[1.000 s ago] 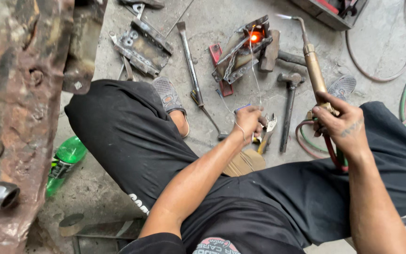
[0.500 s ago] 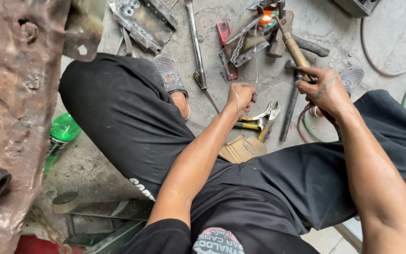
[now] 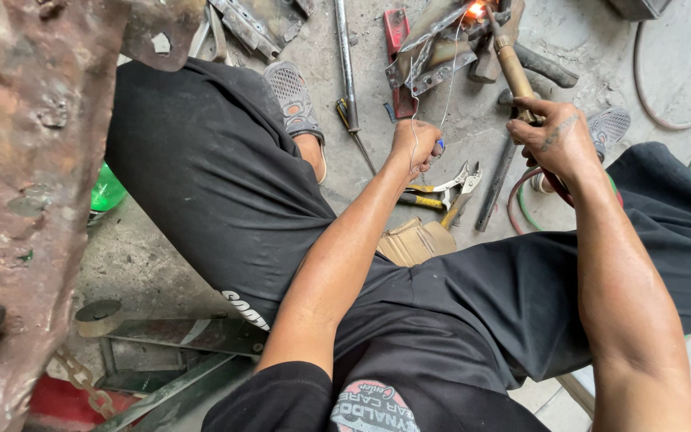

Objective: The person sits on the floor and uses a welding torch to heat and join a metal wire to a metal part. The person holds the wire with one hand and the torch with the other, repeatedly applying heat to the joint.

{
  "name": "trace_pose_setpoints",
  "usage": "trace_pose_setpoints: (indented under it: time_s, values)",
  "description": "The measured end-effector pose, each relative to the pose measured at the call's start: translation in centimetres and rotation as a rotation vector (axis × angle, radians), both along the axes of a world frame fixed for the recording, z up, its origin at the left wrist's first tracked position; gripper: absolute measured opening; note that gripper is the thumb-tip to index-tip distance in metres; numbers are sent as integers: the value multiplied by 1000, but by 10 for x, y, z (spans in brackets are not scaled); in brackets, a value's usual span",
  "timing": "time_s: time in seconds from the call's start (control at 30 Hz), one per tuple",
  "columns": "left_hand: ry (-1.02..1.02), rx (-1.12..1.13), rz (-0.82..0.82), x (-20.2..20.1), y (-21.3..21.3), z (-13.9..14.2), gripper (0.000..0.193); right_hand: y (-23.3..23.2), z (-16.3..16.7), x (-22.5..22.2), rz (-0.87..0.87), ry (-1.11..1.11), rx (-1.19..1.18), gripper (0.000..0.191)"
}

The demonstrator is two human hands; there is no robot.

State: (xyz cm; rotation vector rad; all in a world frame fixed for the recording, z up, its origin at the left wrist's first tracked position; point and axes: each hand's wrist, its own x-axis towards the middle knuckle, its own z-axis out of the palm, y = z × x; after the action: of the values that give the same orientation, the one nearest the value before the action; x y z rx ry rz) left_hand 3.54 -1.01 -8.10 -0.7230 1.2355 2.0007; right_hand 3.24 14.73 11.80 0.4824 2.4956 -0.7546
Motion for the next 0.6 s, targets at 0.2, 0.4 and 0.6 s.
trace_pose_setpoints:
  time_s: [0.2, 0.4, 0.6]
  values:
    - [2, 12, -19, 0, 4, -5, 13, -3, -1, 1, -26, 6, -4, 56]
    - [-20, 2, -20, -1, 7, -8, 14, 3, -6, 4, 88, 66, 97, 74]
    - [13, 8, -47, -1, 9, -8, 12, 11, -15, 5, 120, 96, 123, 75]
